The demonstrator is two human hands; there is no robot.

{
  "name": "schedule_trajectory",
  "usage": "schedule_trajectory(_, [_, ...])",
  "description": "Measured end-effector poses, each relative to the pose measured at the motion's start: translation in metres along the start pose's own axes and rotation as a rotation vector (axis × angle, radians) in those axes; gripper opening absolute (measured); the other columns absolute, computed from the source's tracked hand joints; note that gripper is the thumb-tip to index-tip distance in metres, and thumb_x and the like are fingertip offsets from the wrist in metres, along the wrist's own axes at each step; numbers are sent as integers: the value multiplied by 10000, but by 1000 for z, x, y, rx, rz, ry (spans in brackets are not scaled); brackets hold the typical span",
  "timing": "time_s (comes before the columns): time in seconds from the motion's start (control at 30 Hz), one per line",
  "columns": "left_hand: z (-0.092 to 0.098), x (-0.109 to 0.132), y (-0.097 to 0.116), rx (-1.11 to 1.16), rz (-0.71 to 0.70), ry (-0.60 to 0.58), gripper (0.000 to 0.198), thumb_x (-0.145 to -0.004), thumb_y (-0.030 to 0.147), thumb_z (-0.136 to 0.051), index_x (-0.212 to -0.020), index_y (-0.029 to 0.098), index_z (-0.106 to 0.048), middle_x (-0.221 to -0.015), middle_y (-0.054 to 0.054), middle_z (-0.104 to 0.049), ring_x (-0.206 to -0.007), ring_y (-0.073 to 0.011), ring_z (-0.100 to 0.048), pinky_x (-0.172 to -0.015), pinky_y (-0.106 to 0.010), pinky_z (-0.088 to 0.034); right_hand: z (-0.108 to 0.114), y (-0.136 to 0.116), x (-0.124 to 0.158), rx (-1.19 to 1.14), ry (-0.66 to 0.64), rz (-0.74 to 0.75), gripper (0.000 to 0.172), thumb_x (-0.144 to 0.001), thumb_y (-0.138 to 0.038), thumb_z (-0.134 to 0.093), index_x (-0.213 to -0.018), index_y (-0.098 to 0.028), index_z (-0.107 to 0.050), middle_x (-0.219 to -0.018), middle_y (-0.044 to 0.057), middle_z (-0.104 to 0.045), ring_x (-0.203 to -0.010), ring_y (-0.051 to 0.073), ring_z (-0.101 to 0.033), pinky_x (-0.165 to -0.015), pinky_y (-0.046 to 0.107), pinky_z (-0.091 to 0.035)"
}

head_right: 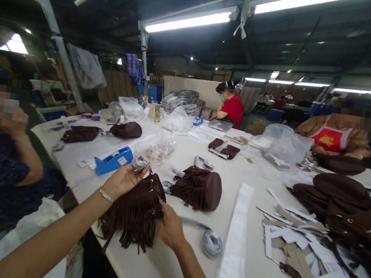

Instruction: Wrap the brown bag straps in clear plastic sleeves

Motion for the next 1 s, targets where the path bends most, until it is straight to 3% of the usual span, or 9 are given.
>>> schedule_trajectory(0.1, [-10,-10,-9,-164,-65,-52,105,-813,43,-549,-905,77,-585,-905,-152,-666,-853,-206,-674,-787,-322,-573,-11,-7,-2,-102,-92,19,353,-758,-194,-547,-1105,-203,-613,-1068,37,-679,-999,251,-599,-876,333,-456])
schedule_trajectory(0.17, [-8,-5,-8,-323,-164,-66,185,-809,105,-612,-989,107,-574,-1000,-144,-653,-884,-207,-660,-846,-358,-539,-10,-10,-11,-174,-118,21,226,-817,-285,-521,-990,-188,-631,-950,22,-680,-912,242,-603,-812,331,-473])
schedule_trajectory(0.27, [-1,15,-6,-626,-301,-140,388,-745,153,-716,-1109,184,-585,-1137,-106,-623,-983,-217,-618,-957,-366,-444,1,-12,-20,-276,-173,54,242,-844,-382,-519,-904,-172,-626,-865,13,-652,-861,225,-588,-766,311,-476])
schedule_trajectory(0.4, [4,44,-24,-1040,-334,-364,363,-608,183,-828,-948,199,-702,-1039,-113,-666,-1069,-315,-558,-1037,-394,-316,13,-10,-15,-379,-311,96,280,-804,-439,-588,-795,-163,-629,-789,8,-626,-822,212,-577,-730,292,-479])
schedule_trajectory(0.5, [7,56,-40,-1274,-345,-405,238,-704,259,-758,-931,213,-703,-985,-133,-659,-1023,-340,-554,-998,-418,-309,19,-5,-5,-429,-378,94,289,-792,-453,-609,-797,-165,-639,-798,10,-624,-842,217,-568,-751,301,-476])
schedule_trajectory(0.63, [11,62,-49,-1494,-312,-423,159,-861,330,-566,-904,231,-683,-853,-114,-658,-860,-291,-598,-874,-378,-374,26,5,9,-595,-411,51,293,-789,-453,-622,-899,-182,-648,-830,17,-616,-886,230,-550,-798,319,-459])
schedule_trajectory(0.83, [34,45,-11,-1701,-216,-390,223,-886,333,-487,-769,210,-631,-638,-29,-613,-648,-226,-598,-705,-325,-430,30,22,12,-733,-395,57,235,-814,-377,-629,-923,-169,-625,-801,-5,-547,-767,159,-474,-740,265,-383])
schedule_trajectory(0.93, [27,33,10,-1721,-302,-261,271,-912,260,-384,-1024,182,-619,-923,-88,-672,-886,-244,-626,-853,-369,-441,24,25,7,-736,-401,61,212,-823,-352,-624,-913,-161,-620,-758,-19,-497,-724,136,-422,-692,245,-343])
schedule_trajectory(1.0, [4,35,1,-1672,-377,-386,397,-899,266,-431,-1287,206,-487,-1286,-106,-557,-1188,-239,-511,-1018,-375,-367,23,23,6,-717,-411,62,192,-819,-340,-628,-879,-158,-619,-741,-23,-476,-713,129,-407,-675,238,-328])
Point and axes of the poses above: each hand's wrist, its own x-axis away from the middle knuckle, its own z-axis out of the back of the hand, y = z × x, the point moved 7 cm from there along -x, towards the middle knuckle
